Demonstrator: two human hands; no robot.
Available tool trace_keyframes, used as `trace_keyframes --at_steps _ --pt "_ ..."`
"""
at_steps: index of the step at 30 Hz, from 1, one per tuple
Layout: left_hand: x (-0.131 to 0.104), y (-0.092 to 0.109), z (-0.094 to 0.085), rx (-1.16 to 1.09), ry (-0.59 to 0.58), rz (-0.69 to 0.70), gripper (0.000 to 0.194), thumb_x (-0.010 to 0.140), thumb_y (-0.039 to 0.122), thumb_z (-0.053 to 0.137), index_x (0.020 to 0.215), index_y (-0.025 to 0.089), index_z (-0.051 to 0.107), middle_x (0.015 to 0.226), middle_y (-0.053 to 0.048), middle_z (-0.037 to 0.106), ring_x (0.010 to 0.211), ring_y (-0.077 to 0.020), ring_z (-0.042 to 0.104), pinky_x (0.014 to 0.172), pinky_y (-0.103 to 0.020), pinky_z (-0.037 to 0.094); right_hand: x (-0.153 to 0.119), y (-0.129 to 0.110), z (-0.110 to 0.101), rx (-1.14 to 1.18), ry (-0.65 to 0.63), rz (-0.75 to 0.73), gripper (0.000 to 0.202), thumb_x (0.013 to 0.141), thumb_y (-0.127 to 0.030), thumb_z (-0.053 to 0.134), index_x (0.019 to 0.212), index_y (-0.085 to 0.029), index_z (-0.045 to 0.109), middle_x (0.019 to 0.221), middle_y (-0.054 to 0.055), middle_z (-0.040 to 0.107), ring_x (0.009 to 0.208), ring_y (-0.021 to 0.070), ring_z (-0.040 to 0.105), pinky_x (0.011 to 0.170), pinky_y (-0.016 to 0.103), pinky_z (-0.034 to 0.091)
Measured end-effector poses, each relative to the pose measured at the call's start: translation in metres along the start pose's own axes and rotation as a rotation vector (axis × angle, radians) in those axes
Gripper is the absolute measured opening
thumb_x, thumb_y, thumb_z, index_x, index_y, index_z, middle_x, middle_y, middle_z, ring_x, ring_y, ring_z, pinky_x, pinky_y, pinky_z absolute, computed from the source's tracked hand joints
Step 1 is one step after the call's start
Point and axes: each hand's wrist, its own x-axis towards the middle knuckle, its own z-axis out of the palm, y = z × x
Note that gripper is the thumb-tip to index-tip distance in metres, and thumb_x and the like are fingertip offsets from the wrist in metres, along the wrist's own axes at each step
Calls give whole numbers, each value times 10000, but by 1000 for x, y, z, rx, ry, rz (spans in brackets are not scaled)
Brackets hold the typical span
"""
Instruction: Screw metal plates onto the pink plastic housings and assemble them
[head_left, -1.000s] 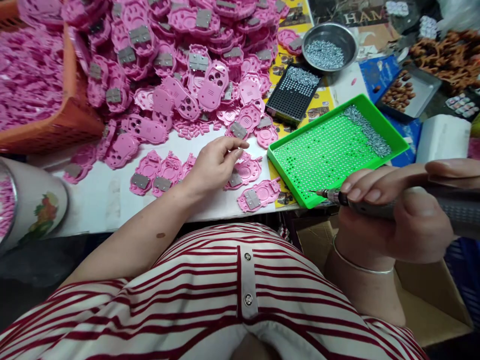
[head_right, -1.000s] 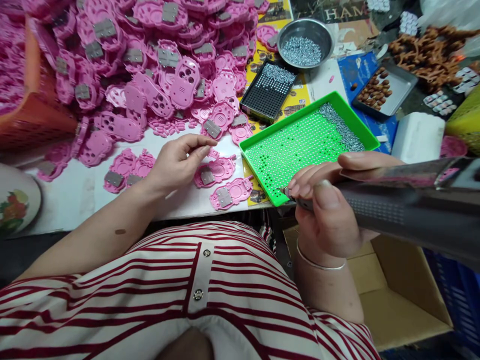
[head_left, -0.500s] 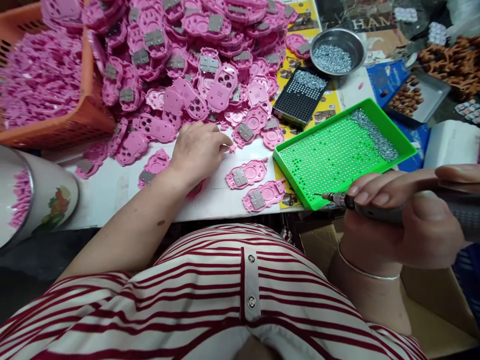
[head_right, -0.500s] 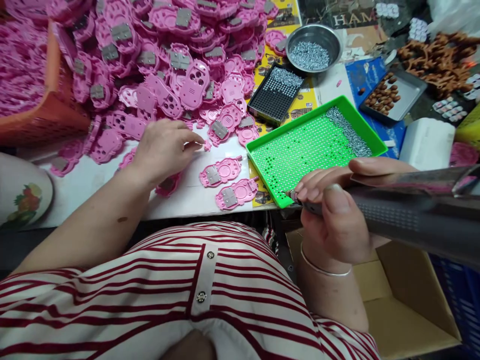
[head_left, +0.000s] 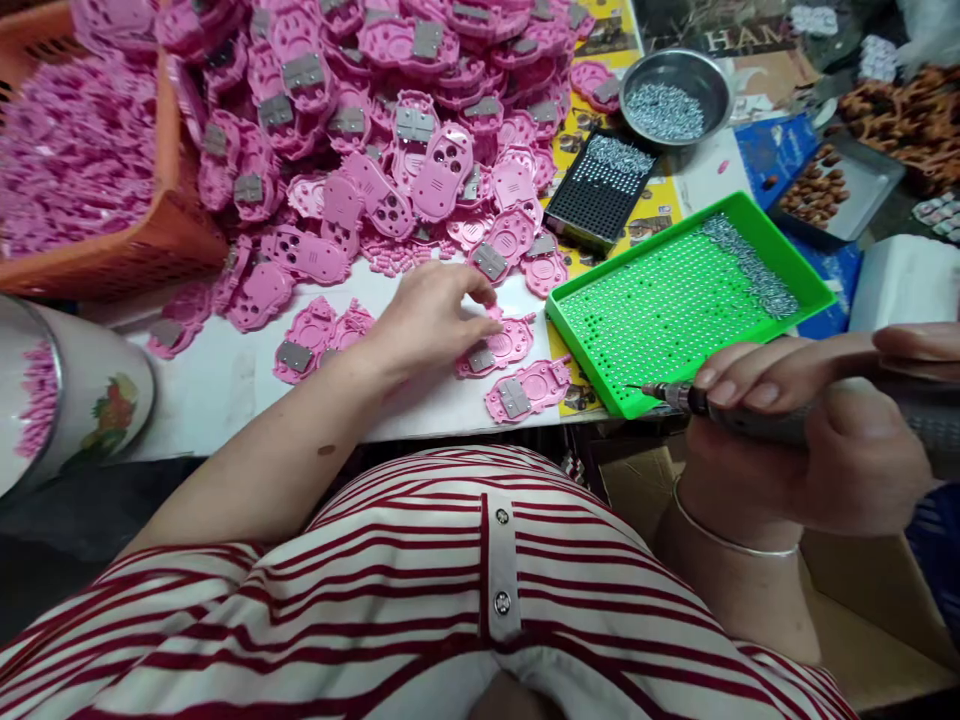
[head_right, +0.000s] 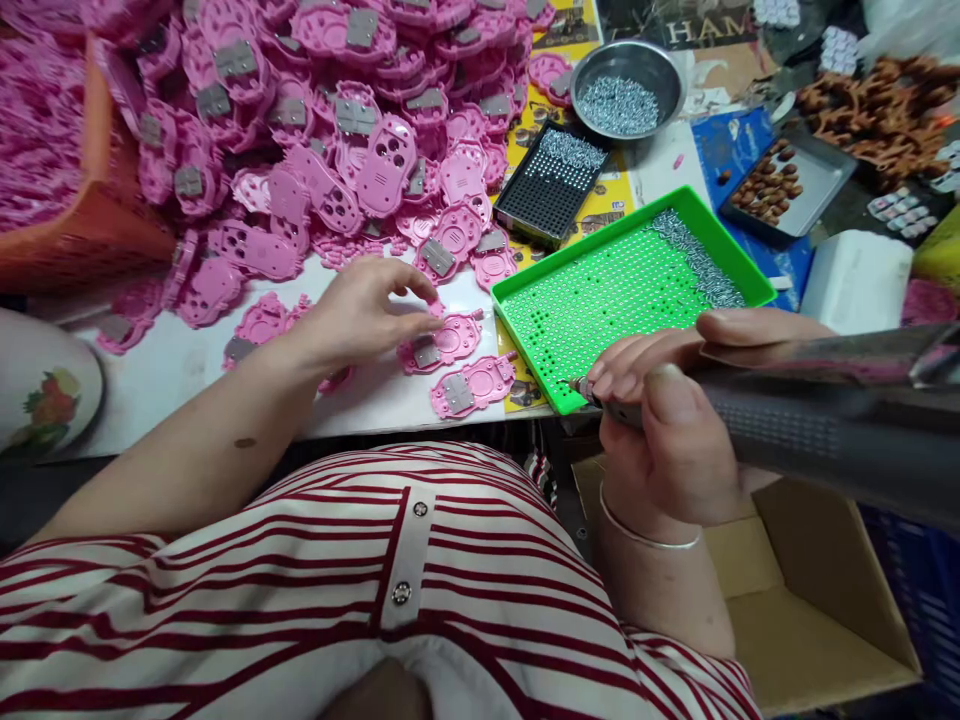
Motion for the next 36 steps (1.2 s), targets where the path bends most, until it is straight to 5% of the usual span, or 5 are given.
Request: trace_keyframes --at_steps 8,20,25,33,36 --pt "-4 31 24 20 -68 31 226 839 381 675 997 225 714 997 -57 679 1026 -276 557 911 -436 387 1 -1 1 -12 -158 -109 279 847 -265 595 589 -199 513 522 -36 397 478 94 469 473 300 403" --pt "-5 24 33 -14 13 -11 392 791 471 740 1100 242 666 1072 -56 671 1060 -281 530 932 -440 384 2 -1 6 12 -199 -52 295 853 -278 611 591 -197 504 534 -36 426 482 87 473 485 302 397" --pt "-9 19 35 -61 55 -42 294 846 454 685 1082 281 715 1103 -50 667 1090 -284 524 946 -454 371 3 -4 19 -3 -213 -37 330 875 -322 597 583 -211 491 525 -43 414 457 86 447 488 306 395" --pt "-9 23 37 -45 89 -48 302 853 482 661 1053 269 739 1084 -46 674 1075 -282 520 937 -445 351 2 20 52 42 -66 -65 326 800 -418 703 608 -233 515 562 -53 419 478 96 478 511 300 431" --pt "-9 25 37 -45 96 -31 279 876 472 635 1036 272 745 1090 -43 672 1073 -276 519 938 -443 338 4 28 59 21 -49 -82 193 825 -425 688 764 -278 579 609 -64 422 482 86 458 512 276 438"
